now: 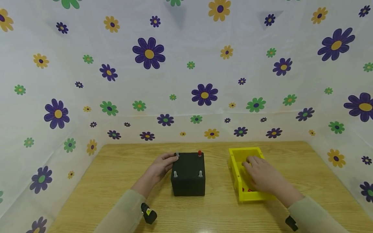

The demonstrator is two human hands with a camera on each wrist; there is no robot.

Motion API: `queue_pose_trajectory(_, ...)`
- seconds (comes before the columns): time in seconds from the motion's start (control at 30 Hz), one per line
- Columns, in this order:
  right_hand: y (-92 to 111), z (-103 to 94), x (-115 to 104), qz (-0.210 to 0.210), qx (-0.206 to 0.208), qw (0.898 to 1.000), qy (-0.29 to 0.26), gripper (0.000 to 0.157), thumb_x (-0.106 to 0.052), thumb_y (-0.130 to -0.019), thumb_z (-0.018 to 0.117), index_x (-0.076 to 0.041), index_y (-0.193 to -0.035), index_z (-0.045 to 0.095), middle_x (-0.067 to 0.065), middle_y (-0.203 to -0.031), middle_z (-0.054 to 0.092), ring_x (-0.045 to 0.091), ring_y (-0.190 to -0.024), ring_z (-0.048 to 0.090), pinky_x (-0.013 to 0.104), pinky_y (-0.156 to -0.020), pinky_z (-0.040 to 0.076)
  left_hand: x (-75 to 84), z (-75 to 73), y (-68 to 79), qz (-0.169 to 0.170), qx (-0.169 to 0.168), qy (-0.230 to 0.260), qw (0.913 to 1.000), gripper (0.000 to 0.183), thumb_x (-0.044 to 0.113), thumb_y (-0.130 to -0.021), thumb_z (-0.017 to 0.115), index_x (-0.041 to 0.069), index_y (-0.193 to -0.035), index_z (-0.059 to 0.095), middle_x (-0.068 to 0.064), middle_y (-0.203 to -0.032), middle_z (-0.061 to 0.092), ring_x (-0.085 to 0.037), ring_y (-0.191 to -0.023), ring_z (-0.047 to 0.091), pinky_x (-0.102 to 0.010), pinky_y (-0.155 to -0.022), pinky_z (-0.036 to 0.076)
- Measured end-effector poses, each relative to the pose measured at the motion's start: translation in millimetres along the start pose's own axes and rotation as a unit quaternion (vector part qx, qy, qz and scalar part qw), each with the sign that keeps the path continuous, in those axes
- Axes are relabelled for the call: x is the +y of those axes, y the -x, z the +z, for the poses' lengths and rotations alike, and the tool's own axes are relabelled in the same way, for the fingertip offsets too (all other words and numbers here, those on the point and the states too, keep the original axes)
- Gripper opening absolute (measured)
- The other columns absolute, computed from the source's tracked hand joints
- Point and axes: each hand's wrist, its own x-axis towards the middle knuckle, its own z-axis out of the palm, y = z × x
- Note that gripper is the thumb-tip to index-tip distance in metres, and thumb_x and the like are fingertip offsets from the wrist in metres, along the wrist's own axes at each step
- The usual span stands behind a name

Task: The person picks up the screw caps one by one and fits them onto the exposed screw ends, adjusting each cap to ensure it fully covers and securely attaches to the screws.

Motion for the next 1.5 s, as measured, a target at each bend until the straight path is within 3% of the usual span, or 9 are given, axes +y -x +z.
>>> queue_pose_trajectory(0.13, -1, -1.1, -1, -0.008, -0.021, 0.999, 0.026, 0.047, -0.017, -0.088, 0.085, 0.000, -0.126, 0.063, 0.018, -0.121, 0.062, 0.031, -0.105, 0.062, 0.045, -0.096, 0.061, 0.0, 0.1, 0.8, 0.002, -0.002, -0.002, 1.0000, 0.051, 0.015, -0.109, 0.058, -0.009, -0.152, 0.046, -0.022, -0.151, 0.055, -0.006, -0.106, 0.067, -0.051, -0.130, 0.033)
queue_pose_trajectory(0.27, -3, -0.9, -2, -0.015, -0.041, 0.998, 0.051, 0.037, -0.014, -0.095, 0.078, 0.002, -0.126, 0.064, 0.020, -0.121, 0.064, 0.032, -0.106, 0.064, 0.046, -0.099, 0.060, -0.5, -0.2, 0.8, 0.005, -0.004, 0.000, 1.0000, 0.048, 0.015, -0.108, 0.059, -0.008, -0.149, 0.049, -0.014, -0.141, 0.063, -0.004, -0.103, 0.068, -0.049, -0.129, 0.036)
queue_pose_trajectory(0.5, -3, 2.4, -4, -0.022, -0.036, 0.995, 0.094, 0.025, -0.011, -0.099, 0.074, 0.001, -0.119, 0.064, 0.019, -0.116, 0.065, 0.030, -0.101, 0.064, 0.043, -0.097, 0.061, -2.4, -0.6, 0.2, 0.007, -0.002, 0.005, 1.0000, 0.047, 0.015, -0.108, 0.060, -0.008, -0.148, 0.051, -0.007, -0.131, 0.068, -0.003, -0.099, 0.069, -0.048, -0.127, 0.038)
queue_pose_trajectory(0.7, -4, 2.0, -5, -0.023, -0.043, 0.992, 0.115, 0.029, -0.010, -0.096, 0.079, 0.001, -0.119, 0.064, 0.020, -0.120, 0.067, 0.032, -0.106, 0.067, 0.044, -0.100, 0.061, -3.0, -0.3, 0.6, 0.006, -0.001, 0.005, 1.0000, 0.048, 0.015, -0.108, 0.060, -0.008, -0.149, 0.050, -0.009, -0.134, 0.066, -0.003, -0.101, 0.068, -0.048, -0.127, 0.038)
queue_pose_trajectory(0.97, -8, 3.8, -6, -0.006, -0.066, 0.991, 0.113, 0.043, -0.009, -0.087, 0.088, 0.000, -0.123, 0.066, 0.022, -0.127, 0.068, 0.035, -0.113, 0.068, 0.047, -0.104, 0.060, -2.1, -0.6, 0.0, 0.009, -0.005, 0.008, 0.9999, 0.048, 0.015, -0.108, 0.060, -0.009, -0.148, 0.050, -0.002, -0.124, 0.070, -0.003, -0.097, 0.069, -0.051, -0.129, 0.034)
queue_pose_trajectory(1.3, -9, 6.4, -8, -0.001, -0.094, 0.991, 0.100, 0.044, -0.007, -0.089, 0.086, -0.001, -0.128, 0.067, 0.023, -0.134, 0.067, 0.037, -0.119, 0.068, 0.049, -0.105, 0.059, -2.4, -0.3, 0.2, -0.002, -0.004, 0.000, 1.0000, 0.051, 0.016, -0.108, 0.059, -0.008, -0.151, 0.047, -0.017, -0.144, 0.061, -0.006, -0.105, 0.068, -0.052, -0.130, 0.033)
queue_pose_trajectory(1.5, -10, 9.5, -8, 0.006, -0.100, 0.987, 0.124, 0.050, -0.009, -0.085, 0.089, -0.002, -0.129, 0.067, 0.021, -0.132, 0.067, 0.036, -0.119, 0.068, 0.049, -0.105, 0.059, -1.2, 0.3, -0.2, 0.004, -0.005, 0.002, 1.0000, 0.053, 0.016, -0.108, 0.059, -0.009, -0.153, 0.045, -0.017, -0.144, 0.063, -0.005, -0.104, 0.069, -0.051, -0.129, 0.034)
